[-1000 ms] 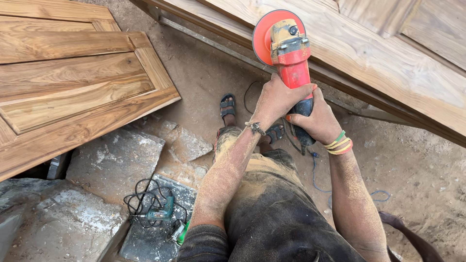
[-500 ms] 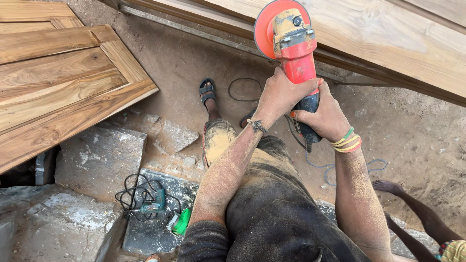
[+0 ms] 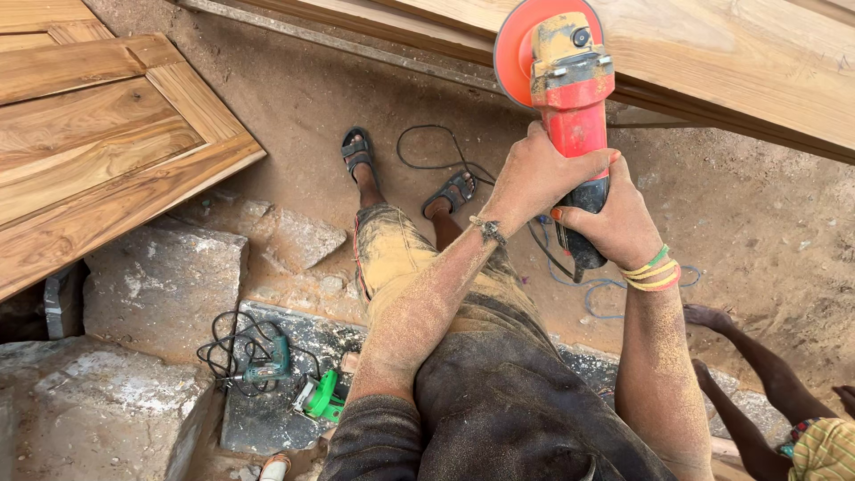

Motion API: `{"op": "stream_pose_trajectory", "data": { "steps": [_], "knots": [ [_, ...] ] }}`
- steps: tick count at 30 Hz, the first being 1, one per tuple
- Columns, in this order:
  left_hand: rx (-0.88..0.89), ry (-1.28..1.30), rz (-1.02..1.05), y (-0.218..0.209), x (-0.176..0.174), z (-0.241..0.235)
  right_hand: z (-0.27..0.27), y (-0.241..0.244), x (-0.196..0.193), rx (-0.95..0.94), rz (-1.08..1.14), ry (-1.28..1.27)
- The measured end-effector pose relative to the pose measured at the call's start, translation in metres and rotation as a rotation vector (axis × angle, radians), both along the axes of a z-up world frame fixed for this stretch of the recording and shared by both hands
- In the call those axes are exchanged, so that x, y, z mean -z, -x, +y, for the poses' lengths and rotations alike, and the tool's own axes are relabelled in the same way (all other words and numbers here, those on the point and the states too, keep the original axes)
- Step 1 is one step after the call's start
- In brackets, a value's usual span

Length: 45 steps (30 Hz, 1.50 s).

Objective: The person uses a red angle grinder with a sanding disc to smooth the surface of a large wooden door panel. The person moves the tool across the flat surfaces and edges of the door, generating sawdust. Another person is visible nearby but does not assist with the sanding.

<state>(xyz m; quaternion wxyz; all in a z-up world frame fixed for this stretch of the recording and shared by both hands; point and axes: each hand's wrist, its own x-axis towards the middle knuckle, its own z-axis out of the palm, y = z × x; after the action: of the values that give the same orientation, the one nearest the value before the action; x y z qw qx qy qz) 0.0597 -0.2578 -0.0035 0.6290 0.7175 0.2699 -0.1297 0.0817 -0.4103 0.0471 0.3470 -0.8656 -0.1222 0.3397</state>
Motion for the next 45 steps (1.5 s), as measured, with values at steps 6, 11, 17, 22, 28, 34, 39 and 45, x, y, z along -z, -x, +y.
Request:
{"op": "stream_pose_trajectory", "data": {
  "steps": [6,11,17,22,28,34,39,45],
  "knots": [
    [0.056,0.047,-0.007,-0.007,-0.001,-0.04,-0.033,0.0,-0.008,0.113,0.061,0.094],
    [0.123,-0.021,-0.014,-0.016,0.006,-0.078,-0.069,0.005,-0.006,0.239,0.128,-0.012],
    [0.211,-0.052,-0.047,-0.03,0.014,-0.125,-0.123,0.009,0.012,0.32,0.088,-0.164],
    [0.265,0.053,-0.233,-0.056,0.019,-0.183,-0.168,0.008,0.013,0.458,0.076,-0.33],
    [0.386,0.011,-0.236,-0.093,0.037,-0.249,-0.211,0.003,0.027,0.581,0.015,-0.514],
    [0.386,0.03,-0.234,-0.094,0.045,-0.216,-0.185,0.001,0.042,0.587,0.071,-0.554],
    [0.296,-0.067,-0.205,-0.072,0.036,-0.128,-0.104,0.008,0.033,0.545,0.124,-0.526],
    [0.273,-0.077,-0.033,-0.028,0.009,-0.007,0.001,0.025,0.023,0.383,0.129,-0.473]
  ]
}}
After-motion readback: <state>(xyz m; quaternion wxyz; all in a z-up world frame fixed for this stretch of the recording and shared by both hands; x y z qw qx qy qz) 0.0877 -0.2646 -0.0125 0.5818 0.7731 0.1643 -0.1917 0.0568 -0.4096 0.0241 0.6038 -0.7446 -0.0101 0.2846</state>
